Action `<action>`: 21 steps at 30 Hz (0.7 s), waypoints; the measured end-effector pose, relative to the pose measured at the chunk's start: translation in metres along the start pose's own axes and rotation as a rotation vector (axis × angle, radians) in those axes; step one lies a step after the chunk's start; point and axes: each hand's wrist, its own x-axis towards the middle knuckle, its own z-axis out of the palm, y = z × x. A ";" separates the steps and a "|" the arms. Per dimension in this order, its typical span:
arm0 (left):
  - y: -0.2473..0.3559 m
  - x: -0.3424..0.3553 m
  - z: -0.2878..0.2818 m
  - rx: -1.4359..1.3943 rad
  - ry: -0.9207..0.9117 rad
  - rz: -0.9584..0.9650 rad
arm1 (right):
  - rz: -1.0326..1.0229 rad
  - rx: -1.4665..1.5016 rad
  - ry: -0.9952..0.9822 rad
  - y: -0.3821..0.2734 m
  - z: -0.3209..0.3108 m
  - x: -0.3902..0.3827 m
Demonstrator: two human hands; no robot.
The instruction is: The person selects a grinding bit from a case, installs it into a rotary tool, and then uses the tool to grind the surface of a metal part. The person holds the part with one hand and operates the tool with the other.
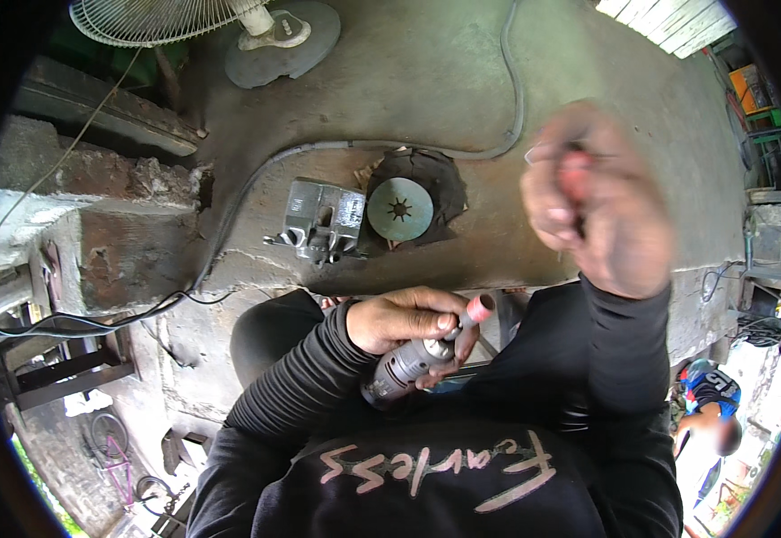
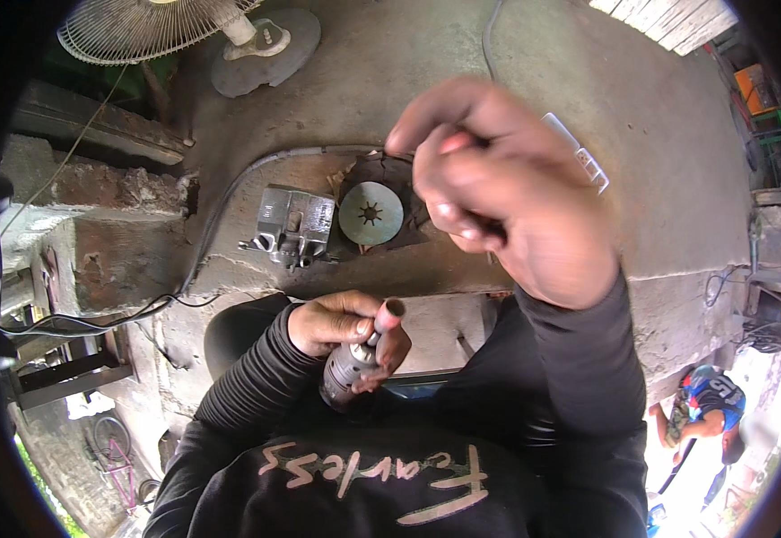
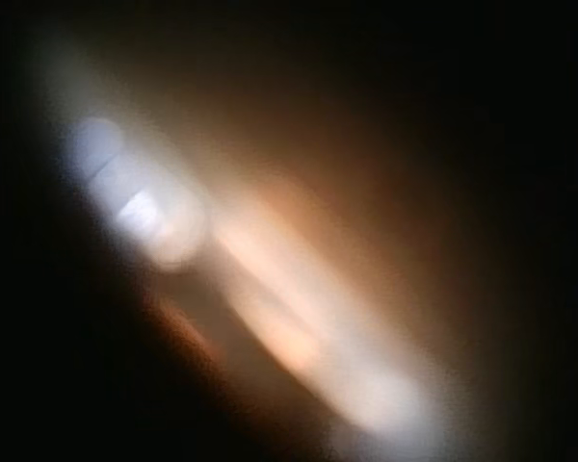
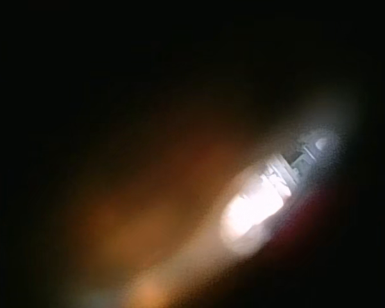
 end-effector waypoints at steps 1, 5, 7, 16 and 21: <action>-0.001 0.001 0.000 0.010 0.046 -0.004 | 0.164 -0.150 0.076 0.008 -0.002 -0.003; -0.006 0.008 -0.005 -0.021 0.145 -0.061 | 0.279 -0.286 -0.119 0.052 -0.001 -0.002; -0.007 0.011 -0.006 -0.015 0.150 -0.058 | 0.353 -0.287 -0.155 0.063 0.001 0.001; -0.008 0.011 -0.007 -0.002 0.193 -0.052 | 0.460 -0.259 -0.188 0.076 0.005 0.005; -0.010 0.012 -0.010 -0.004 0.200 -0.041 | 0.482 -0.295 -0.195 0.080 0.006 0.005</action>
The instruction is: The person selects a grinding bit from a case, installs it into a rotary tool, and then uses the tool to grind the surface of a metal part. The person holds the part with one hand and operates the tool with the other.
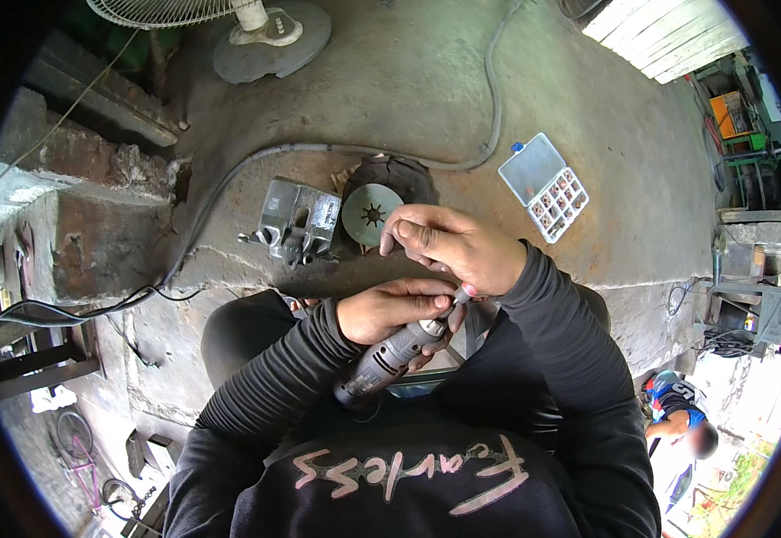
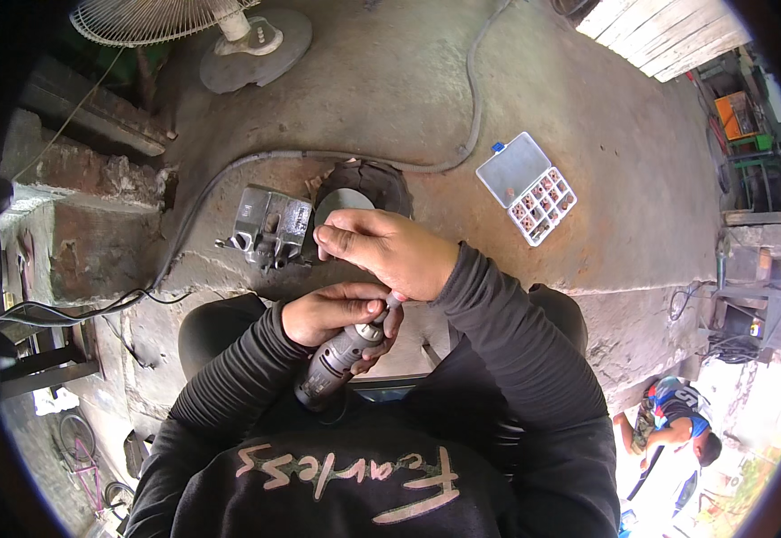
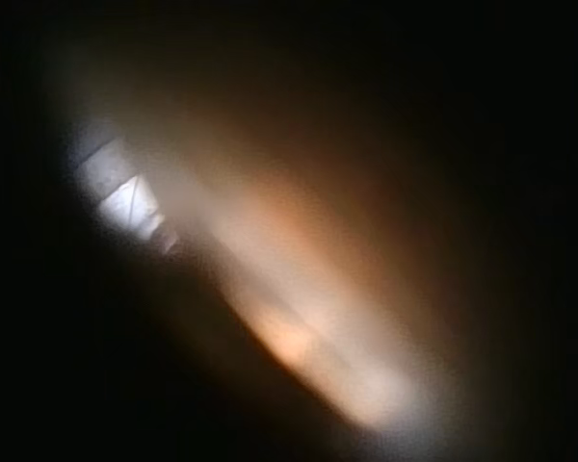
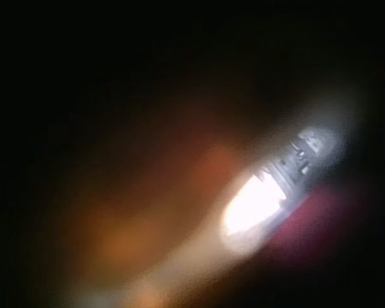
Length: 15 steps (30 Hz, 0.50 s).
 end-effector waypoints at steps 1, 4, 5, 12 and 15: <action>0.000 0.000 -0.001 -0.004 0.003 -0.006 | 0.002 0.000 -0.004 0.001 0.000 0.000; 0.001 -0.001 -0.003 -0.011 0.005 -0.018 | -0.033 -0.015 -0.017 0.005 0.000 0.002; 0.001 -0.001 -0.003 -0.012 0.001 -0.016 | -0.022 -0.002 -0.027 0.007 0.000 0.003; -0.002 -0.001 -0.003 -0.038 0.028 -0.044 | 0.027 0.132 -0.077 0.020 0.003 0.005; -0.002 -0.002 -0.005 -0.013 0.034 -0.039 | 0.021 0.146 -0.052 0.020 0.006 0.003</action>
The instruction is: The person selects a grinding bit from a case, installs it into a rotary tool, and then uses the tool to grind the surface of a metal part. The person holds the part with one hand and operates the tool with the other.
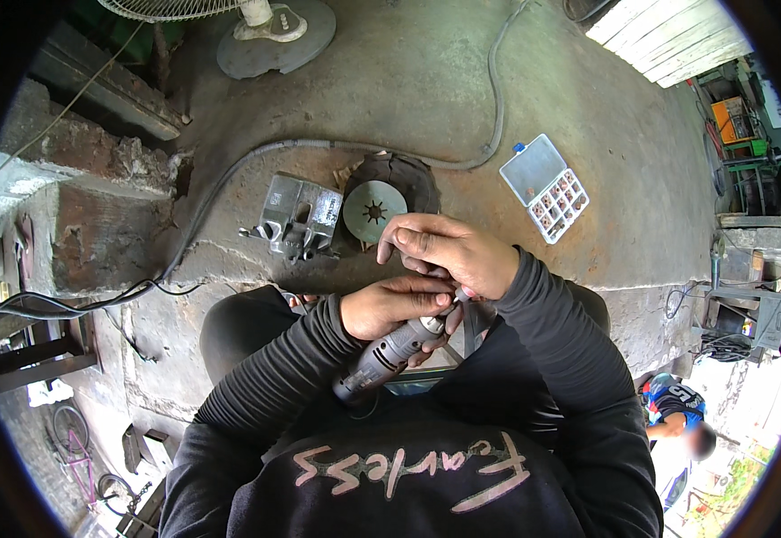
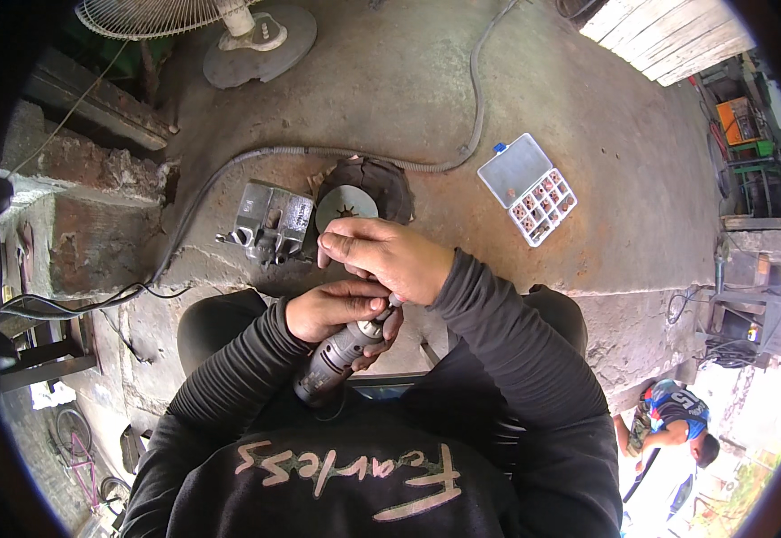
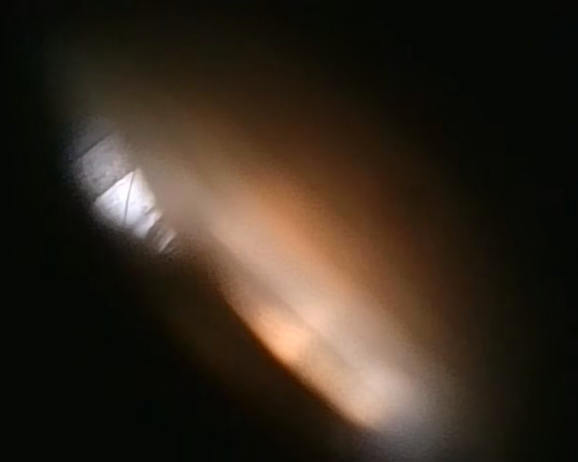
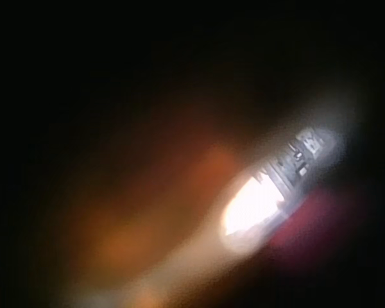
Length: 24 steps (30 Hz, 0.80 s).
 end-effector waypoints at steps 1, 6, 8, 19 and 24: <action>0.000 0.000 0.000 0.003 -0.015 0.021 | 0.008 0.005 0.008 0.000 0.001 -0.001; 0.000 0.000 -0.002 -0.013 -0.026 0.011 | -0.012 -0.065 0.030 -0.003 0.001 -0.004; 0.000 0.000 -0.004 -0.022 -0.065 0.015 | 0.005 -0.061 0.025 -0.004 0.001 -0.004; -0.007 -0.001 -0.009 -0.027 -0.037 0.016 | 0.018 -0.068 0.004 -0.002 0.005 -0.002; -0.007 0.000 -0.010 -0.038 -0.091 0.022 | -0.035 -0.068 0.026 0.006 0.010 0.001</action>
